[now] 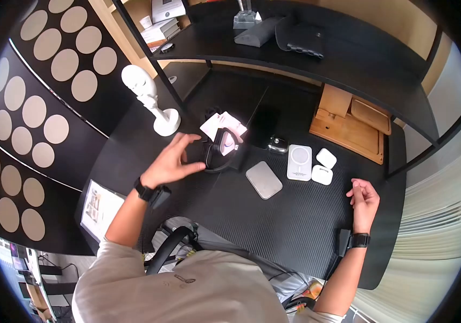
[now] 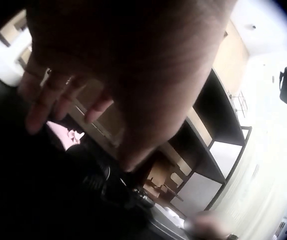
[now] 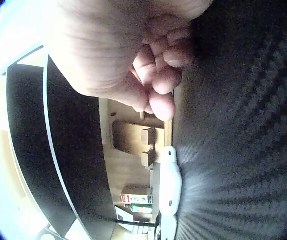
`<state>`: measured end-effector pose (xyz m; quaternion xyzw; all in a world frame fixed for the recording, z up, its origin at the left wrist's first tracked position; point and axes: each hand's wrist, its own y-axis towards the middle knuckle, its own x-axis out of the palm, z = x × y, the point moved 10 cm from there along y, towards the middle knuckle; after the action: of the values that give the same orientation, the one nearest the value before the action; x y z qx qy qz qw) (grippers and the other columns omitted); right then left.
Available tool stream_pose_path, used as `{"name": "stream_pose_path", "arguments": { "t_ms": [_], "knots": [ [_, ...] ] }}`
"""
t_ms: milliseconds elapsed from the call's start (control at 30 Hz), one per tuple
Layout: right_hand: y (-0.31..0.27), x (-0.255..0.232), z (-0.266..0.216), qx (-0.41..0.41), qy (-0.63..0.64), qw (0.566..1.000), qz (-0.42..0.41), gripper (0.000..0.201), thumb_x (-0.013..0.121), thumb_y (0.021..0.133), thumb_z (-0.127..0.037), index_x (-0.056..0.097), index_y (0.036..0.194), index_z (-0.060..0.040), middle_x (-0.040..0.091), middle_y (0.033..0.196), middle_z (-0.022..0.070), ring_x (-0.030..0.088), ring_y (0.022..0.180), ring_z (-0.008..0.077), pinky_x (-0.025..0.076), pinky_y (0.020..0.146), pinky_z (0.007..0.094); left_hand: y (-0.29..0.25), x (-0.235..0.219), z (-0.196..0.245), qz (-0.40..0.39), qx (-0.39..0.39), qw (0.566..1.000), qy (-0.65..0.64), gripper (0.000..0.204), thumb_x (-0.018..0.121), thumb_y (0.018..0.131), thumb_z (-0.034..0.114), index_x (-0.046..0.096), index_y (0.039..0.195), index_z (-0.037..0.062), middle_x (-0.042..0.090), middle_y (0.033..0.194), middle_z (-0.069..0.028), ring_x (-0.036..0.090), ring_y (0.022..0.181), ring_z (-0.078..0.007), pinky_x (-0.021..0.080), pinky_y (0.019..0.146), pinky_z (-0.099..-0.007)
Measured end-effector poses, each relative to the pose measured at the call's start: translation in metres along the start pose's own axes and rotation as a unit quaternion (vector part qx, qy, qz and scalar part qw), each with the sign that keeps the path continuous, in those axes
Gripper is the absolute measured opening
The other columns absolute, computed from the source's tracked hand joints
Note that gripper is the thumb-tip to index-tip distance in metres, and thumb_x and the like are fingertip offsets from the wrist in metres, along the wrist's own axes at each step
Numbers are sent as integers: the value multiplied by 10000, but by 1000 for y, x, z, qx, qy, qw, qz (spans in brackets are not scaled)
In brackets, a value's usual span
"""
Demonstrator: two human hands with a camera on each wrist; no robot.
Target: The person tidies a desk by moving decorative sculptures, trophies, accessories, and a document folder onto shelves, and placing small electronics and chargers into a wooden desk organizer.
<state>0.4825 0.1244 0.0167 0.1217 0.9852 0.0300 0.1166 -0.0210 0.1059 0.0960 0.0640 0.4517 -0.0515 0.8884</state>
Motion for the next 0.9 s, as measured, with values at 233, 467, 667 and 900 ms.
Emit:
{"name": "stream_pose_path", "arguments": {
  "t_ms": [233, 467, 667, 900],
  "knots": [
    [-1, -1, -2, -12, -6, 1000, 10, 160, 624, 998, -166, 713, 1028, -36, 650, 699, -14, 442, 533, 11, 299, 473, 183, -15, 45, 27, 12, 120, 983, 139, 450, 828, 783, 263, 661, 1167, 100, 380, 1460, -208, 562, 1175, -419, 507, 971, -445],
    [-4, -3, -4, -4, 10, 1000, 8, 120, 603, 973, -84, 707, 994, -29, 664, 714, 3, 501, 548, 24, 348, 481, 185, -15, 26, 28, 159, 111, 981, 8, 170, 790, 787, 67, 637, 807, -6, 551, 1313, -205, 603, 1102, -406, 507, 918, -409],
    [0, -4, 5, -27, 54, 998, 15, 123, 590, 937, 18, 712, 954, 7, 704, 798, 45, 599, 606, 61, 427, 515, 207, -45, -44, 70, 251, 165, 944, -138, 159, 791, 767, -2, 659, 851, -33, 612, 1294, -202, 664, 1086, -319, 516, 916, -392],
    [-2, -5, 1, -31, 60, 997, 24, 111, 618, 947, -22, 723, 937, 13, 691, 698, 33, 573, 573, 49, 430, 526, 209, -63, -178, 253, 406, 446, 795, -63, 165, 755, 744, -16, 595, 779, -40, 595, 1293, -281, 596, 1221, -391, 449, 1039, -471]
  ]
}}
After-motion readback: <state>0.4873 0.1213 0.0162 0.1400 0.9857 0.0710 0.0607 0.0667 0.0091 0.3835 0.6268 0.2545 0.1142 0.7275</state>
